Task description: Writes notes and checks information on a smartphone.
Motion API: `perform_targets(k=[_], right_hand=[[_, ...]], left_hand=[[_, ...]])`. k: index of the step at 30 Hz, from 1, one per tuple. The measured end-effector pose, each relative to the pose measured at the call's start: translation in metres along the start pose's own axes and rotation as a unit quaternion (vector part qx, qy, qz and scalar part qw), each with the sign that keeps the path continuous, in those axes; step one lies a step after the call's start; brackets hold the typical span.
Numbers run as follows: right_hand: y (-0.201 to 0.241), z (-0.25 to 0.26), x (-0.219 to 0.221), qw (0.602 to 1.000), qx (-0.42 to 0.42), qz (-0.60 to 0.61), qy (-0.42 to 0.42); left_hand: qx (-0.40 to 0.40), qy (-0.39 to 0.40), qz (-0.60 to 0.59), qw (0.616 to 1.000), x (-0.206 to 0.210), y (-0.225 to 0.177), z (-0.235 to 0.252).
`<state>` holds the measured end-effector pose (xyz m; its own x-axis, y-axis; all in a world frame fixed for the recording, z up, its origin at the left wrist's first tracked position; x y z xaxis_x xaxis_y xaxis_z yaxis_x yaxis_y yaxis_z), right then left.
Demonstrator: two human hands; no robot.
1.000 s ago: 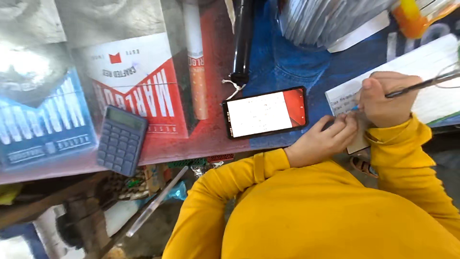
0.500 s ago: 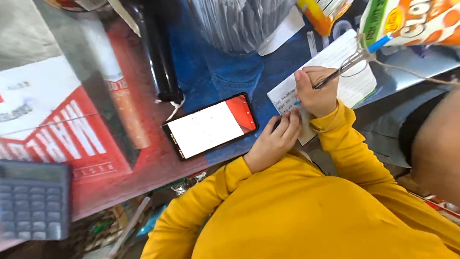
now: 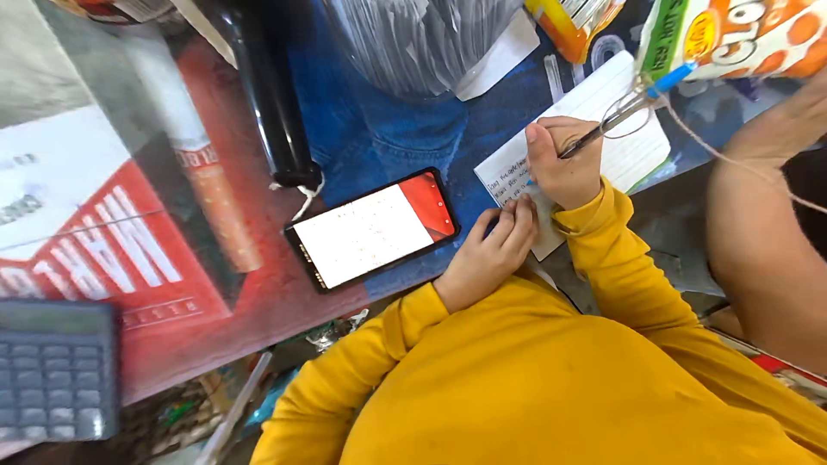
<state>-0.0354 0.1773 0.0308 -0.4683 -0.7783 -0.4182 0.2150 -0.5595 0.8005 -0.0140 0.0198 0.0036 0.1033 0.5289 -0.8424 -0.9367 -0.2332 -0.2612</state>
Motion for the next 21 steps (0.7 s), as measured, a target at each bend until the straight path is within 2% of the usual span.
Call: perform_targets(k=[2,11,16,21], right_hand=[[0.001,0.001,0.000,1.000,0.001,-0.003,0.014],[-0.003,-0.001,-0.001,1.000,0.010,0.008,-0.023],[0.002,-0.016,-0.002,0.996,0.061,0.057,0.009],[-0.006,-0.001,-0.006,0.999,0.034,-0.017,-0.008]], left_hand=[[-0.001,0.002,0.006,1.000,-0.001,0.000,0.000],[-0.001,0.003,-0.002,1.000,-0.003,0.001,0.001],[-0.002,0.009,0.008,1.000,-0.002,-0.001,-0.001],[0.002,0.027,0.005,1.000,-0.005,-0.001,0.001]])
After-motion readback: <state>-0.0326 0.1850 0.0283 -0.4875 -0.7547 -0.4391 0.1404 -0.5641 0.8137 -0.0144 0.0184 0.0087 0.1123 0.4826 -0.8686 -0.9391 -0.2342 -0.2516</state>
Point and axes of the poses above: each hand's wrist, its own z-axis towards the middle knuckle, its own x-axis out of the palm, y = z × x, the point moved 3 cm from there along z, towards the middle knuckle, and after that the axes turned 5 degrees about -x, right-handed, at the moved point
